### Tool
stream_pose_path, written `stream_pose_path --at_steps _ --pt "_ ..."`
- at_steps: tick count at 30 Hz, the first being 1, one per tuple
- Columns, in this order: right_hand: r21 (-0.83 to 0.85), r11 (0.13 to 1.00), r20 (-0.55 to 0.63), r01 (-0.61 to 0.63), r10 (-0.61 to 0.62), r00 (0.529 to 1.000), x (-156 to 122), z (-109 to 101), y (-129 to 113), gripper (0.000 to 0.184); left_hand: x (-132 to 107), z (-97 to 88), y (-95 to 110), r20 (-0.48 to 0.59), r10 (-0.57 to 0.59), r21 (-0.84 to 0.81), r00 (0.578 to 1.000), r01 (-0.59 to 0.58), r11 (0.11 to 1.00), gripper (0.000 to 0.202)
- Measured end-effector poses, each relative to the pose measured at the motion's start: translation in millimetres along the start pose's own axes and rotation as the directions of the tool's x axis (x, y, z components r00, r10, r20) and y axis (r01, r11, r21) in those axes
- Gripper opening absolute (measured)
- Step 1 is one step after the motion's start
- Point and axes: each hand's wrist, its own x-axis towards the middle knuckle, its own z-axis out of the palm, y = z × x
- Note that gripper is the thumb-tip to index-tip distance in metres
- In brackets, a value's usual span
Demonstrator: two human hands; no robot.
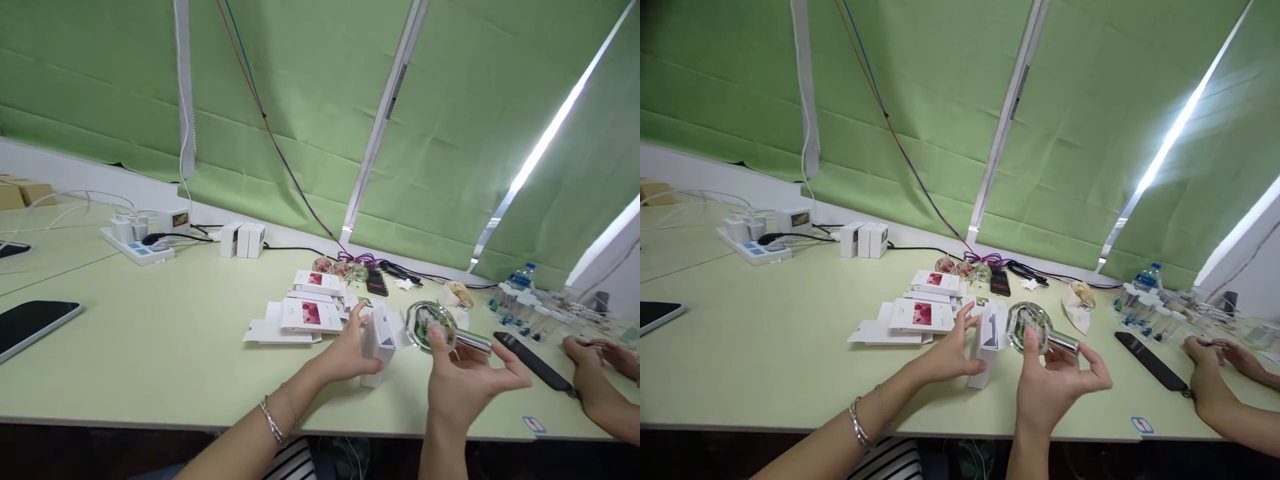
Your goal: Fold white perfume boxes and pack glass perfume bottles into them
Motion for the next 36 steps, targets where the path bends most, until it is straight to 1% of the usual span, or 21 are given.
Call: stream_pose_path --at_steps 1,3,5,7,9,11,12,13,15,17,18,19,21,23,25,27,30,32,34,36 --pt "0.006 0.999 0.038 -0.032 0.031 0.999 -2.2 1.8 3.3 0.063 0.3 1.7 0.7 0.001 0.006 0.002 1.000 -0.006 1.000 0.113" --pt "0.001 0.998 0.127 -0.065 0.064 0.990 -8.1 4.1 6.2 0.065 -8.5 5.1 2.0 -0.033 0.015 0.024 0.999 -0.014 1.000 0.111" --pt "-0.033 0.997 0.207 -0.071 0.076 0.975 -14.7 4.3 4.9 0.063 -23.8 10.0 2.8 -0.126 0.018 0.078 0.992 -0.008 0.997 0.109" --pt "-0.099 0.993 0.270 -0.062 0.087 0.959 -21.2 3.0 1.3 0.058 -38.0 15.7 2.7 -0.237 0.021 0.154 0.971 0.017 0.988 0.109" --pt "-0.176 0.984 0.323 -0.014 0.072 0.944 -26.9 1.1 -2.2 0.053 -46.6 20.5 1.5 -0.313 0.033 0.226 0.949 0.041 0.973 0.108" --pt "-0.221 0.972 0.391 0.081 0.012 0.920 -31.0 -0.9 -4.0 0.049 -49.7 23.6 -0.6 -0.359 0.067 0.280 0.931 0.038 0.959 0.108" --pt "-0.223 0.964 0.437 0.144 -0.033 0.899 -31.9 -1.9 -4.3 0.046 -49.8 24.5 -1.7 -0.375 0.091 0.303 0.923 0.029 0.953 0.108" --pt "-0.218 0.953 0.491 0.208 -0.077 0.868 -32.0 -2.9 -4.3 0.043 -49.6 25.2 -2.7 -0.390 0.116 0.324 0.913 0.018 0.946 0.108" --pt "-0.218 0.921 0.610 0.322 -0.129 0.782 -29.7 -5.0 -3.6 0.039 -48.8 27.0 -4.4 -0.420 0.161 0.366 0.893 0.004 0.931 0.104" --pt "-0.228 0.889 0.710 0.397 -0.127 0.693 -25.3 -6.6 -2.5 0.035 -47.8 29.8 -5.6 -0.452 0.196 0.405 0.870 0.004 0.914 0.099" --pt "-0.229 0.878 0.747 0.421 -0.119 0.654 -22.9 -7.0 -1.6 0.033 -47.0 31.6 -6.3 -0.473 0.205 0.415 0.857 0.012 0.910 0.097" --pt "-0.225 0.872 0.773 0.434 -0.111 0.624 -20.7 -7.2 -0.5 0.031 -45.9 33.5 -7.0 -0.492 0.208 0.419 0.845 0.021 0.908 0.096" --pt "-0.205 0.880 0.803 0.429 -0.099 0.588 -17.4 -7.1 3.0 0.026 -42.7 37.3 -8.7 -0.527 0.201 0.411 0.826 0.040 0.911 0.096" --pt "-0.191 0.900 0.818 0.392 -0.075 0.570 -15.2 -6.9 7.6 0.024 -39.1 40.2 -10.9 -0.546 0.185 0.397 0.817 0.059 0.916 0.098" --pt "-0.189 0.915 0.830 0.356 -0.045 0.556 -13.2 -7.7 12.5 0.026 -35.9 41.8 -13.0 -0.553 0.170 0.389 0.816 0.073 0.918 0.099" --pt "-0.169 0.922 0.860 0.347 -0.034 0.510 -10.7 -9.8 16.5 0.032 -33.7 42.2 -14.5 -0.551 0.147 0.375 0.821 0.086 0.923 0.099" --pt "-0.149 0.924 0.902 0.352 -0.019 0.432 -6.6 -14.6 19.1 0.047 -32.1 42.0 -14.5 -0.545 0.138 0.367 0.827 0.088 0.926 0.099" --pt "-0.158 0.920 0.910 0.359 -0.006 0.414 -4.6 -17.6 18.4 0.052 -32.0 41.8 -13.4 -0.551 0.149 0.373 0.821 0.083 0.924 0.097" --pt "-0.156 0.914 0.915 0.375 -0.010 0.404 -4.1 -19.2 16.1 0.051 -33.1 41.4 -12.0 -0.565 0.158 0.381 0.810 0.086 0.920 0.094" --pt "-0.134 0.908 0.924 0.398 -0.031 0.381 -5.0 -19.2 12.7 0.050 -35.9 40.3 -10.9 -0.570 0.169 0.396 0.804 0.088 0.914 0.094"
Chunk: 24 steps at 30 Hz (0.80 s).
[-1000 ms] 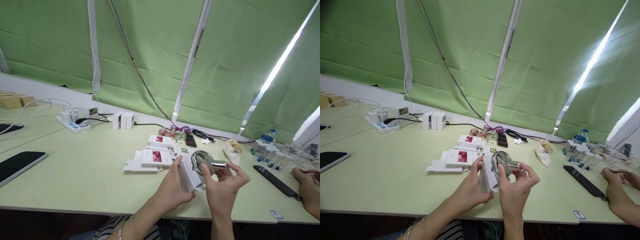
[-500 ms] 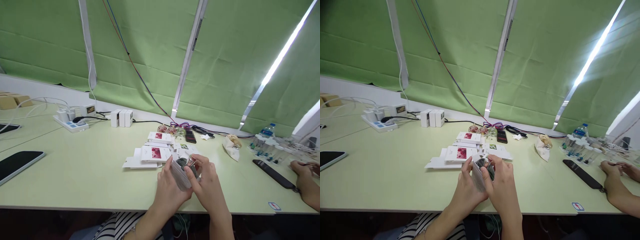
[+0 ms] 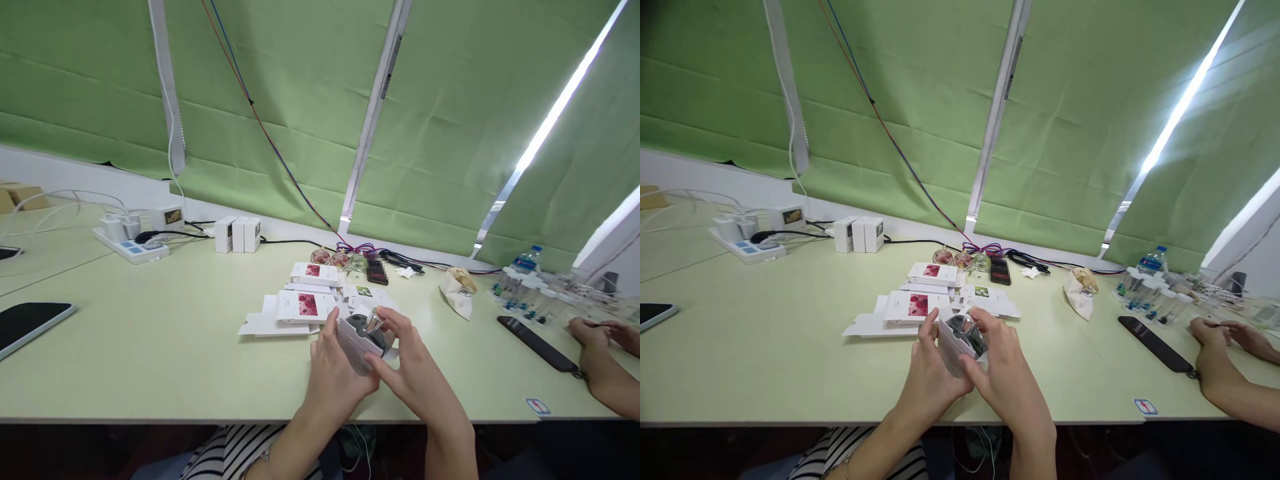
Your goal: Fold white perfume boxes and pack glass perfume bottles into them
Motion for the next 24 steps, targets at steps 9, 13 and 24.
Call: stream_pose_path --at_steps 9,13,24 --pt "0.017 0.994 0.033 0.110 -0.110 0.993 4.2 1.5 -15.7 0.046 -6.9 -16.5 -1.9 -0.077 0.060 0.131 0.995 -0.050 0.990 0.084" --pt "0.031 0.997 0.042 0.078 -0.079 0.996 5.2 0.4 -13.0 0.043 -5.9 -15.5 0.0 -0.082 0.080 0.166 0.993 -0.065 0.984 0.079" --pt "0.086 0.996 0.151 0.017 -0.030 0.988 7.9 -3.1 -12.2 0.049 -6.6 -11.8 -3.5 -0.093 0.090 0.167 0.992 -0.074 0.983 0.089"
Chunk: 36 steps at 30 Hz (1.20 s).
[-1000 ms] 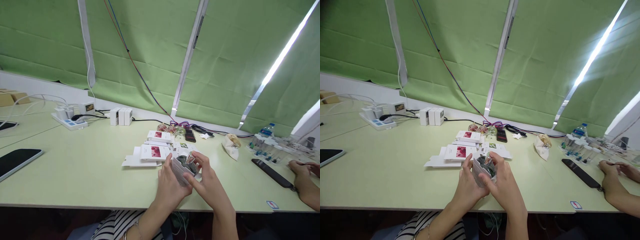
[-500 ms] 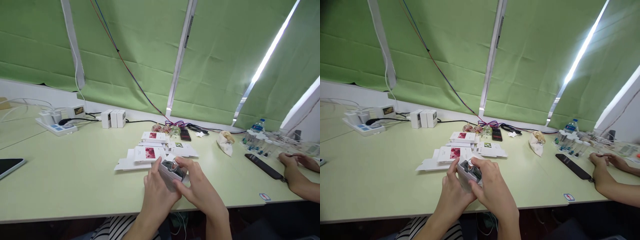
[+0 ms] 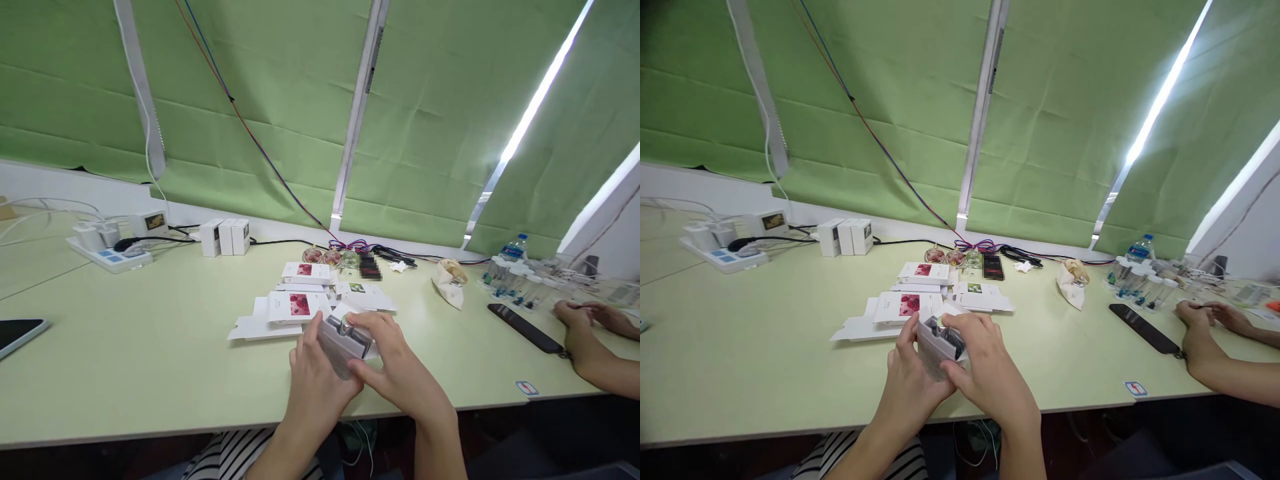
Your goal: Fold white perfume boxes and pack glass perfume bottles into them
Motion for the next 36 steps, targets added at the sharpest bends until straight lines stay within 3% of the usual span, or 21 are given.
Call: stream_pose_path --at_steps 5,10,15,19,21,26,30,36 --pt "-0.066 0.997 0.045 -0.039 0.042 0.998 0.1 -1.0 -7.4 0.043 -1.9 -2.3 -0.7 -0.012 -0.004 -0.012 1.000 0.004 1.000 0.087" --pt "-0.122 0.992 0.087 0.033 -0.022 0.996 2.1 3.4 -14.9 0.031 -10.4 -21.9 -7.9 -0.058 0.037 0.135 0.998 -0.029 0.990 0.073" --pt "-0.097 0.995 0.107 0.030 -0.019 0.994 4.0 4.2 -10.2 0.033 -6.3 -50.1 -16.6 0.138 0.142 0.165 0.980 -0.164 0.973 0.062" --pt "-0.046 0.997 0.006 -0.062 0.063 0.998 0.2 -1.2 -4.6 0.047 0.9 -58.0 -23.2 0.290 0.085 0.193 0.953 -0.146 0.970 0.051" --pt "-0.015 0.994 -0.053 -0.112 0.111 0.992 -3.7 -5.0 -2.9 0.048 2.3 -57.6 -25.4 0.311 0.059 0.191 0.949 -0.123 0.974 0.045" --pt "0.032 0.968 0.009 -0.248 0.248 0.969 -7.3 -10.1 -3.1 0.016 4.5 -53.2 -25.4 0.162 0.115 0.077 0.980 -0.128 0.989 0.032" --pt "0.083 0.980 0.042 -0.182 0.179 0.983 -0.1 -9.7 -2.5 0.014 6.0 -49.7 -27.1 0.084 0.197 -0.080 0.977 -0.190 0.978 0.024" --pt "0.176 0.972 0.105 -0.153 0.136 0.985 5.0 -8.9 7.0 0.011 5.9 -46.5 -35.1 0.067 0.188 -0.066 0.980 -0.184 0.981 0.040"
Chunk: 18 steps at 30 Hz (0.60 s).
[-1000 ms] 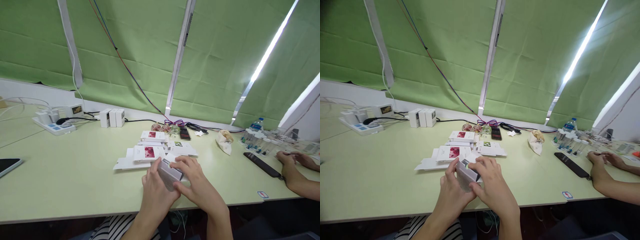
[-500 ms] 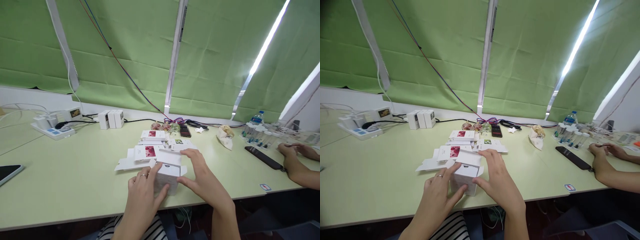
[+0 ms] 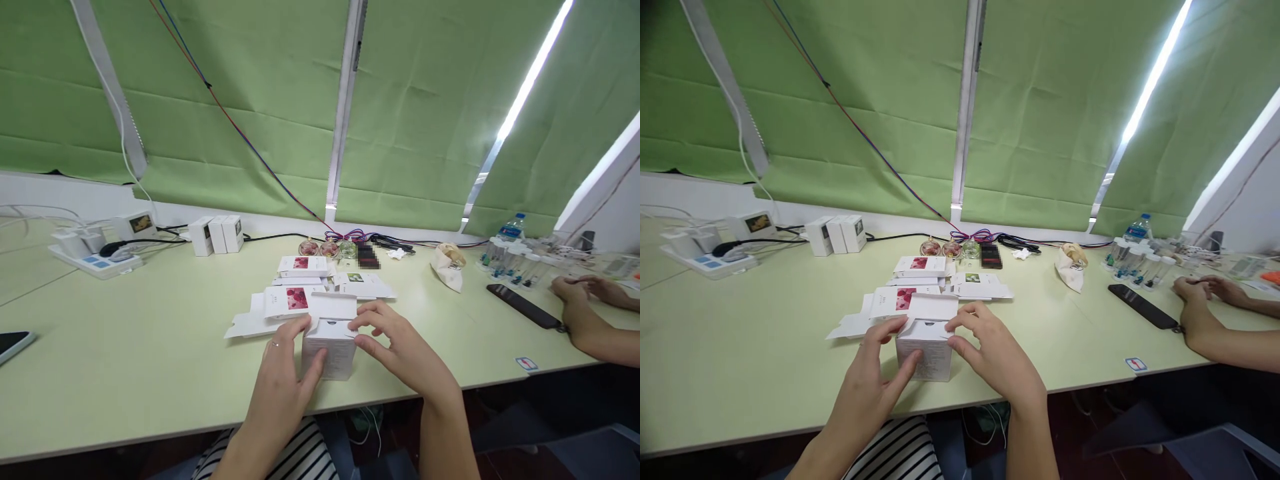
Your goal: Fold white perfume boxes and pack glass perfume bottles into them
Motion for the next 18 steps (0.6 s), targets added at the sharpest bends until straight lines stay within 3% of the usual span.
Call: stream_pose_path --at_steps 4,7,10,12,16,18 --pt "0.010 1.000 0.005 0.021 -0.021 1.000 0.3 0.5 2.4 0.011 2.5 -1.8 0.4 0.024 0.078 0.028 0.997 -0.079 0.997 0.025" --pt "0.035 0.999 -0.029 0.020 -0.019 0.999 2.0 4.1 1.8 0.013 5.0 -3.7 1.5 0.033 0.066 0.025 0.997 -0.066 0.997 0.019" --pt "0.092 0.996 -0.139 -0.022 0.035 0.990 5.8 10.5 1.0 0.048 8.0 -5.2 1.7 0.026 0.044 0.015 0.999 -0.045 0.999 0.015" --pt "0.104 0.994 -0.162 0.019 -0.002 0.987 8.5 14.3 0.0 0.057 10.0 -5.3 1.8 0.013 0.050 0.020 0.999 -0.050 0.999 0.013" --pt "0.097 0.967 -0.096 0.234 -0.225 0.970 11.7 17.1 -3.1 0.014 10.7 -2.5 2.2 0.014 0.024 -0.040 1.000 -0.024 0.999 0.012" --pt "0.091 0.960 -0.085 0.265 -0.258 0.962 12.2 16.9 -4.6 0.011 9.7 -1.8 2.3 -0.021 -0.045 -0.118 0.999 0.042 0.992 0.018"
